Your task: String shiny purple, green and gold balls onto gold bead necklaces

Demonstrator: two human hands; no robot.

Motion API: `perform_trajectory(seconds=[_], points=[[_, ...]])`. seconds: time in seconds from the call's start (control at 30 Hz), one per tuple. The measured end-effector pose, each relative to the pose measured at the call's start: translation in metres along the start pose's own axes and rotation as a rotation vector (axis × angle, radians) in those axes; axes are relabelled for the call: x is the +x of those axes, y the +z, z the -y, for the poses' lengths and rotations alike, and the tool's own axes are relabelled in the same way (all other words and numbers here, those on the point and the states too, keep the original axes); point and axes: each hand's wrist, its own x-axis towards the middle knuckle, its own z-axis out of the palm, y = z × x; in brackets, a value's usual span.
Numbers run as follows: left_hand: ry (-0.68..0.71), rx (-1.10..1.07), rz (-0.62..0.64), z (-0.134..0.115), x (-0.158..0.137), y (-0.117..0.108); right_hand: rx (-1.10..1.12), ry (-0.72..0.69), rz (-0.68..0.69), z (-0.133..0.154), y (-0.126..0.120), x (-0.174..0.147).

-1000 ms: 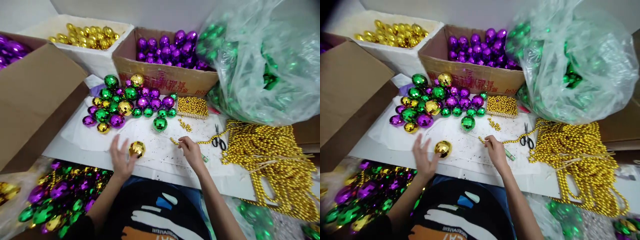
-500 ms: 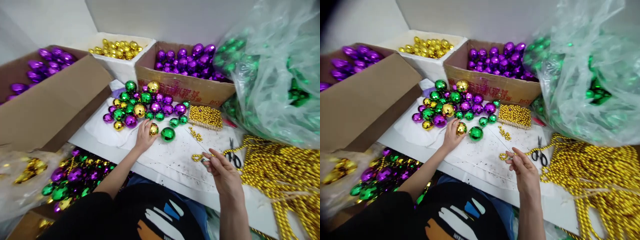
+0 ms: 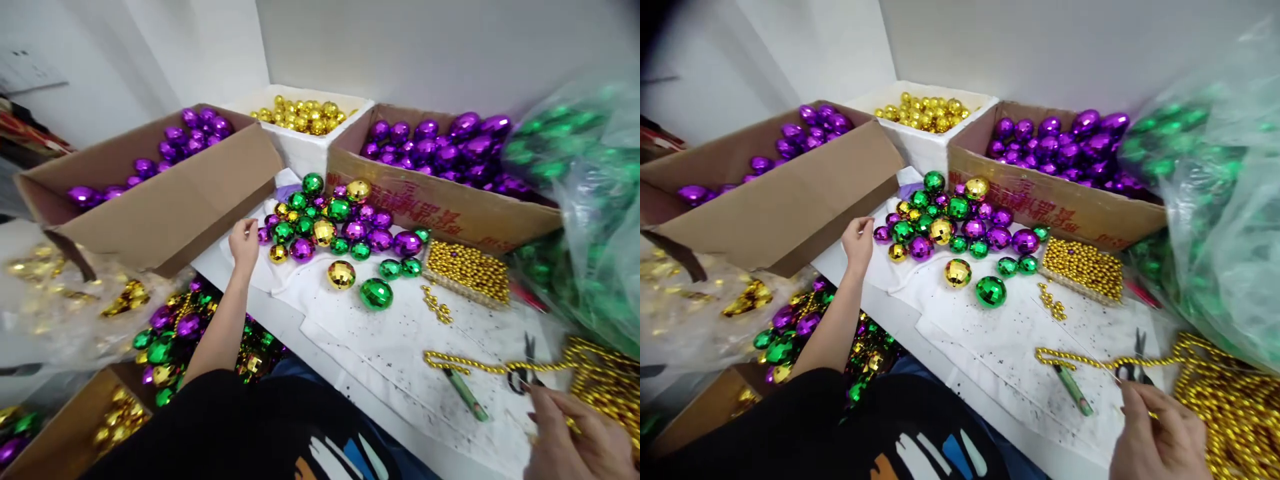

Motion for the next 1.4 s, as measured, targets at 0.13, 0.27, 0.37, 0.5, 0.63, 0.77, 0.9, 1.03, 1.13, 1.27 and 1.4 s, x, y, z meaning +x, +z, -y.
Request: perform_trajectory(seconds=[0.13, 0.27, 0.37, 0.5, 0.63, 0.77, 0.9, 1.03, 1.13, 1.27, 1.4], points=[[-0.229, 0.122, 0.213, 0.022, 0.028, -0.001, 0.268, 0.263, 0.127, 0.015, 0.008, -0.001], [-0.220, 0.137, 0.478, 0.030, 0.030, 0.003, 0.501, 0.374, 0.224, 0.021, 0.019, 0.004], [-0.227, 0.035, 0.359, 0.027, 0.024, -0.001, 0.522, 0.324, 0.212, 0.020, 0.023, 0.003], [-0.211, -0.225, 0.186, -0.005, -0.006, -0.011, 0.507, 0.322, 0.219, 0.017, 0.023, -0.007], [-0.364, -0.863, 0.531, -0.071, -0.082, -0.008, 0.467, 0.343, 0.292, 0.014, 0.026, -0.019], [-0.868, -1.124, 1.214, -0.130, -0.170, 0.018, 0.436, 0.312, 0.339, 0.019, 0.021, -0.027], [-1.239, -1.256, 1.393, -0.150, -0.215, 0.050, 0.325, 0.249, 0.297, 0.020, 0.002, -0.040], [-1.394, -1.264, 1.375, -0.148, -0.225, 0.063, 0.151, 0.195, 0.251, 0.001, -0.019, -0.054], [-1.418, -1.233, 1.331, -0.145, -0.224, 0.062, 0.074, 0.119, 0.242, -0.011, -0.028, -0.060], [-1.379, -1.209, 1.272, -0.143, -0.218, 0.060, 0.009, 0.082, 0.261, -0.009, -0.033, -0.064], [-1.331, -1.217, 1.223, -0.139, -0.213, 0.061, -0.017, 0.057, 0.272, -0.002, -0.034, -0.065]])
